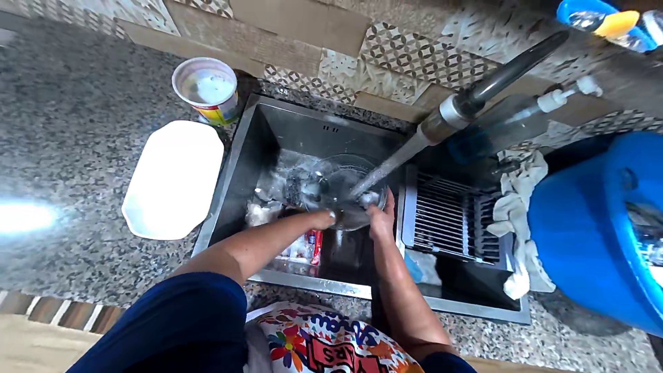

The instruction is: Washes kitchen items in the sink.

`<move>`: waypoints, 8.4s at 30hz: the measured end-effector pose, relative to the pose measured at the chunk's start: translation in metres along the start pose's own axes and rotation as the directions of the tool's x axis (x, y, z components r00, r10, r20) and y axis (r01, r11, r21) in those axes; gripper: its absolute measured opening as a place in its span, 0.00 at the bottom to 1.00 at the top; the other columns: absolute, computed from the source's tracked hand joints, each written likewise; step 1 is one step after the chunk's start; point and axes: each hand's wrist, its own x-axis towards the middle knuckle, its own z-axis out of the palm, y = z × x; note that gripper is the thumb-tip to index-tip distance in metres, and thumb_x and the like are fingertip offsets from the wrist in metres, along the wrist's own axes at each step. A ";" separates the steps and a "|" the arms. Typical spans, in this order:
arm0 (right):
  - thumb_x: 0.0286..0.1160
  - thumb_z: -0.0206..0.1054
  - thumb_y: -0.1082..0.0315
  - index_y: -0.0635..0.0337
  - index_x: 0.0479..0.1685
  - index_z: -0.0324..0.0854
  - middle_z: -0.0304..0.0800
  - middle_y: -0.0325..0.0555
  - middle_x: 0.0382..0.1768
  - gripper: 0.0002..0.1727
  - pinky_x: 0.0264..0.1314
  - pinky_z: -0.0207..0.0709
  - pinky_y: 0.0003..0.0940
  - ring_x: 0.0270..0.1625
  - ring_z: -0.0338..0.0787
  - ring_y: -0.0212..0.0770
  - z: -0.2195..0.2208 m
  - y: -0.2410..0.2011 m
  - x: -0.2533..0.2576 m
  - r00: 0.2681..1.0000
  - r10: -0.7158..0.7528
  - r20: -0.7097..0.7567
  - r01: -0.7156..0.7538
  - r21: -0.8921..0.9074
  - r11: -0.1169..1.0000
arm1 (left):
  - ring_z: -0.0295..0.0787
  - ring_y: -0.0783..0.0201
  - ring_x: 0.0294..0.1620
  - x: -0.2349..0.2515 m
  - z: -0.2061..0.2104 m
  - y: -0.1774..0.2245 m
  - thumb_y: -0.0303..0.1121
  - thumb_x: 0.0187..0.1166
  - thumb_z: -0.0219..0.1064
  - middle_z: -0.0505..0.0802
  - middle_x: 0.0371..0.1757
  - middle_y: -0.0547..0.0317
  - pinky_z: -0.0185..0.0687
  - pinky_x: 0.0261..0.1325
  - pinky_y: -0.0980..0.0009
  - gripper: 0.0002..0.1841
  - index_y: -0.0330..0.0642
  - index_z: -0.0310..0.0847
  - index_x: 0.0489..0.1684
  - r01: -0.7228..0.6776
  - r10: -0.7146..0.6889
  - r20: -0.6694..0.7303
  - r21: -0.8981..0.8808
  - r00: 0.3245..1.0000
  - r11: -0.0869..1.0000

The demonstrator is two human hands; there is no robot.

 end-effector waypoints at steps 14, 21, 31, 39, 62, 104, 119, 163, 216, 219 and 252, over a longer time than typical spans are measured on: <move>0.52 0.63 0.86 0.49 0.96 0.35 0.74 0.64 0.71 0.62 0.45 0.82 0.36 0.50 0.85 0.41 -0.007 -0.009 0.005 0.973 0.164 0.162 -0.148 -0.106 0.983 | 0.82 0.43 0.65 0.068 0.022 0.058 0.25 0.86 0.59 0.85 0.64 0.28 0.77 0.70 0.49 0.20 0.24 0.72 0.73 -0.272 -0.062 -0.436 -0.659 0.898 0.701; 0.55 0.64 0.84 0.49 0.96 0.32 0.73 0.65 0.71 0.61 0.45 0.82 0.39 0.52 0.85 0.45 -0.007 -0.010 0.006 0.963 0.198 0.184 -0.176 -0.131 0.976 | 0.62 0.47 0.90 0.098 0.007 0.014 0.29 0.91 0.56 0.66 0.90 0.39 0.58 0.90 0.52 0.30 0.34 0.55 0.92 -0.259 -0.006 -0.513 -0.444 0.859 0.858; 0.56 0.64 0.84 0.48 0.96 0.35 0.71 0.67 0.73 0.60 0.43 0.80 0.36 0.47 0.84 0.43 -0.008 -0.012 0.008 0.959 0.207 0.194 -0.179 -0.151 0.972 | 0.42 0.41 0.97 0.113 -0.001 0.066 0.32 0.84 0.65 0.46 0.95 0.31 0.44 0.96 0.49 0.45 0.29 0.34 0.95 -0.170 -0.223 -0.597 -0.530 0.771 0.831; 0.92 0.43 0.43 0.48 0.97 0.39 0.57 0.61 0.89 0.39 0.82 0.68 0.58 0.86 0.68 0.54 -0.007 -0.004 0.008 0.977 0.128 0.170 -0.117 -0.073 0.990 | 0.74 0.57 0.81 0.019 0.023 0.088 0.34 0.95 0.43 0.79 0.81 0.44 0.68 0.84 0.56 0.23 0.37 0.67 0.84 -0.441 0.129 -0.438 -0.751 0.890 0.492; 0.69 0.63 0.80 0.54 0.96 0.33 0.69 0.68 0.79 0.54 0.64 0.83 0.47 0.67 0.84 0.51 -0.009 -0.007 0.006 0.955 0.190 0.229 -0.135 -0.238 0.962 | 0.26 0.42 0.98 0.107 -0.045 -0.049 0.28 0.78 0.67 0.45 0.99 0.53 0.17 0.91 0.27 0.33 0.36 0.66 0.87 0.384 -0.187 -0.390 0.520 0.901 0.763; 0.89 0.18 0.34 0.52 0.92 0.54 0.78 0.59 0.75 0.44 0.61 0.83 0.54 0.67 0.85 0.52 -0.002 -0.014 -0.007 0.943 0.263 0.205 -0.284 0.082 0.955 | 0.79 0.53 0.78 -0.007 -0.005 0.075 0.35 0.84 0.67 0.80 0.78 0.37 0.73 0.82 0.56 0.35 0.36 0.58 0.89 -0.419 0.290 -0.312 -0.526 0.905 0.741; 0.72 0.78 0.55 0.62 0.85 0.65 0.76 0.63 0.77 0.42 0.80 0.71 0.56 0.77 0.79 0.55 -0.026 -0.074 0.008 0.858 -0.084 0.507 0.321 -0.401 0.858 | 0.88 0.48 0.59 -0.089 -0.117 0.102 0.31 0.80 0.73 0.91 0.58 0.39 0.78 0.69 0.47 0.19 0.33 0.82 0.68 -0.417 0.440 -0.024 0.277 0.898 0.866; 0.92 0.55 0.64 0.64 0.43 0.79 0.82 0.38 0.24 0.13 0.30 0.81 0.28 0.23 0.81 0.30 -0.002 -0.104 -0.016 0.929 0.066 0.365 0.014 -0.212 0.977 | 0.88 0.47 0.67 -0.056 -0.123 0.099 0.42 0.81 0.72 0.91 0.64 0.39 0.76 0.76 0.45 0.24 0.33 0.83 0.69 -0.531 0.469 -0.411 -0.044 0.782 0.846; 0.94 0.45 0.59 0.54 0.46 0.76 0.86 0.31 0.22 0.15 0.37 0.92 0.35 0.26 0.91 0.32 0.012 -0.140 -0.115 0.888 -0.433 0.151 0.402 0.198 0.894 | 0.80 0.47 0.69 -0.110 0.005 0.101 0.56 0.93 0.47 0.83 0.70 0.42 0.78 0.65 0.43 0.29 0.43 0.70 0.78 -0.388 -0.416 -0.284 -0.901 0.864 -0.191; 0.93 0.49 0.63 0.57 0.42 0.77 0.85 0.32 0.21 0.14 0.36 0.90 0.31 0.24 0.89 0.30 0.015 -0.133 -0.118 0.895 -0.384 0.227 0.377 0.074 0.923 | 0.79 0.50 0.74 -0.113 -0.004 0.096 0.52 0.95 0.46 0.82 0.75 0.43 0.75 0.74 0.46 0.28 0.49 0.61 0.88 -0.540 -0.354 -0.528 -0.838 0.772 0.074; 0.91 0.52 0.65 0.61 0.59 0.78 0.87 0.40 0.36 0.13 0.31 0.82 0.25 0.30 0.85 0.30 0.015 -0.120 0.022 0.955 0.082 0.285 -0.129 0.150 0.980 | 0.79 0.45 0.76 -0.140 -0.266 -0.053 0.40 0.83 0.62 0.81 0.75 0.36 0.78 0.74 0.48 0.31 0.37 0.63 0.85 -0.557 -0.670 -0.733 -0.608 0.119 0.566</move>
